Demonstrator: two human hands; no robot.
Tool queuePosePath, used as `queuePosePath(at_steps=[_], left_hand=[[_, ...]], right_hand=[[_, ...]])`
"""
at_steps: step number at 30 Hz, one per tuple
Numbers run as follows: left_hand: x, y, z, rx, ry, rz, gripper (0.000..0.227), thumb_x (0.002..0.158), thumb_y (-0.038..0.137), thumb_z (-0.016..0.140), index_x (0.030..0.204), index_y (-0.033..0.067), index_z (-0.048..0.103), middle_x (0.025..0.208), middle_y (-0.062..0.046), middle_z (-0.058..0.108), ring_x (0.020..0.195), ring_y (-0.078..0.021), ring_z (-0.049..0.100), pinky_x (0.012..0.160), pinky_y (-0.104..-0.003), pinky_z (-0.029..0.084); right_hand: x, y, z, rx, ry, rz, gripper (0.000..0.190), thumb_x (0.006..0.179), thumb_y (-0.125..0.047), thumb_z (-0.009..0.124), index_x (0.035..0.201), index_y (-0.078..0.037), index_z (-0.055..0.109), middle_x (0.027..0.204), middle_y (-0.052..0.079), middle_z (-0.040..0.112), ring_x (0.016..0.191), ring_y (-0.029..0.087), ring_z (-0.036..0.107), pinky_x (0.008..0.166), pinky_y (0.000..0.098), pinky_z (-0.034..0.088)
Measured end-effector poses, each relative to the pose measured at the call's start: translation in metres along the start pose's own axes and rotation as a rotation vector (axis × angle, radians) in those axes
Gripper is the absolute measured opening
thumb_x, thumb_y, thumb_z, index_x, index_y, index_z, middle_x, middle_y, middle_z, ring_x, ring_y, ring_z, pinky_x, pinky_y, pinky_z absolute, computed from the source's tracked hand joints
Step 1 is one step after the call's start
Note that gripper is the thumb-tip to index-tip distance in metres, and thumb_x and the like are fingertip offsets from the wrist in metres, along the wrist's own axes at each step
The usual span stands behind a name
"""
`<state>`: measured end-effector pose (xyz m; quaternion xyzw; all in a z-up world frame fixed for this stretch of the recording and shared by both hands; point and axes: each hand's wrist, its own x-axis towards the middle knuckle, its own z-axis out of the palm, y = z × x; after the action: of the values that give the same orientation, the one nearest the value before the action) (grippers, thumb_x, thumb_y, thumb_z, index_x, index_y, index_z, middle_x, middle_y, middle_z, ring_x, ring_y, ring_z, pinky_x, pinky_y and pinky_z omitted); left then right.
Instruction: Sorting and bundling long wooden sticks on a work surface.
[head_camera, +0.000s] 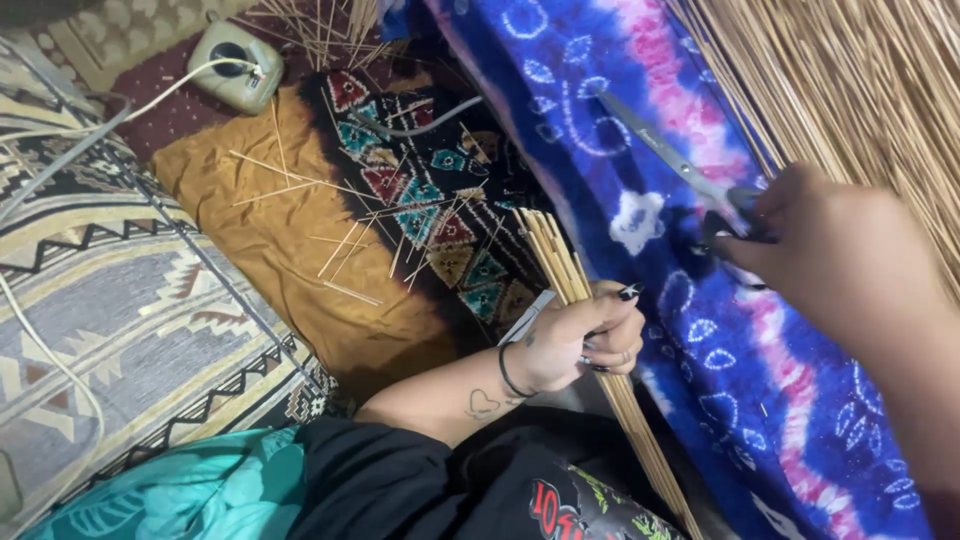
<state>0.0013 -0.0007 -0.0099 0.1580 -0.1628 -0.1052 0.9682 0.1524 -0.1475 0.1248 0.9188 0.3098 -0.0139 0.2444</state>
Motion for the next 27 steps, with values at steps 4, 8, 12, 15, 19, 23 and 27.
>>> queuePosePath(at_steps=[4, 8, 12, 15, 19, 23, 27], left_hand=[[0.002, 0.002, 0.009, 0.036, -0.042, -0.043, 0.05, 0.105, 0.041, 0.037, 0.061, 0.0168, 0.032, 0.052, 0.002, 0.023, 0.046, -0.0102, 0.017, 0.05, -0.025, 0.018], [0.007, -0.011, 0.012, -0.046, 0.153, -0.041, 0.051, 0.102, 0.036, 0.046, 0.056, 0.0156, 0.034, 0.049, 0.001, 0.024, 0.043, -0.0106, 0.021, 0.048, -0.026, 0.019], [0.016, -0.009, 0.006, -0.142, 0.438, 0.072, 0.051, 0.101, 0.034, 0.047, 0.056, 0.0186, 0.03, 0.049, 0.005, 0.018, 0.043, -0.0096, 0.015, 0.046, -0.028, 0.012], [0.019, 0.0, 0.013, -0.106, 0.439, 0.118, 0.049, 0.104, 0.037, 0.044, 0.061, 0.0186, 0.032, 0.052, 0.006, 0.019, 0.043, -0.0082, 0.015, 0.044, -0.025, 0.013], [0.023, 0.01, 0.036, -0.121, 0.32, 0.25, 0.046, 0.107, 0.036, 0.041, 0.064, 0.0184, 0.034, 0.053, 0.006, 0.025, 0.044, -0.0066, 0.02, 0.044, -0.022, 0.02], [0.027, -0.007, 0.05, -0.067, 0.381, 0.255, 0.047, 0.107, 0.033, 0.041, 0.063, 0.0192, 0.031, 0.052, 0.007, 0.021, 0.043, -0.0064, 0.017, 0.044, -0.022, 0.017], [0.03, -0.03, 0.041, 0.001, 0.476, 0.264, 0.038, 0.104, 0.023, 0.049, 0.067, 0.0179, 0.039, 0.062, 0.006, 0.031, 0.05, -0.0054, 0.028, 0.05, -0.022, 0.026]], right_hand=[[-0.008, -0.006, 0.014, 0.427, 0.02, 0.041, 0.038, 0.09, -0.032, 0.079, 0.116, -0.01, 0.064, 0.102, 0.005, 0.079, 0.086, 0.036, 0.075, 0.066, 0.0517, 0.057], [-0.064, -0.015, 0.007, 0.742, 0.17, -0.103, 0.012, 0.092, -0.015, 0.075, 0.103, -0.012, 0.069, 0.102, 0.002, 0.076, 0.089, 0.019, 0.073, 0.073, 0.0359, 0.057], [-0.136, -0.027, 0.061, 1.184, -0.163, -0.107, 0.039, 0.087, -0.037, 0.073, 0.117, -0.014, 0.066, 0.115, 0.0, 0.078, 0.101, 0.013, 0.078, 0.092, 0.0321, 0.059], [-0.186, -0.026, 0.077, 1.295, -0.321, -0.038, 0.04, 0.09, -0.039, 0.069, 0.123, -0.016, 0.066, 0.114, -0.002, 0.078, 0.1, 0.011, 0.078, 0.091, 0.0304, 0.059], [-0.241, -0.031, 0.127, 1.054, -0.299, -0.009, 0.043, 0.099, -0.047, 0.05, 0.127, -0.016, 0.06, 0.119, 0.004, 0.072, 0.104, 0.026, 0.07, 0.089, 0.0426, 0.055], [-0.279, -0.026, 0.151, 1.057, -0.46, 0.174, 0.024, 0.101, -0.042, 0.042, 0.107, -0.024, 0.056, 0.089, 0.001, 0.071, 0.078, 0.025, 0.072, 0.071, 0.0396, 0.052], [-0.294, -0.024, 0.142, 0.851, -0.439, 0.288, 0.029, 0.104, -0.047, 0.041, 0.098, -0.021, 0.051, 0.077, 0.002, 0.067, 0.068, 0.026, 0.067, 0.062, 0.0422, 0.047]])
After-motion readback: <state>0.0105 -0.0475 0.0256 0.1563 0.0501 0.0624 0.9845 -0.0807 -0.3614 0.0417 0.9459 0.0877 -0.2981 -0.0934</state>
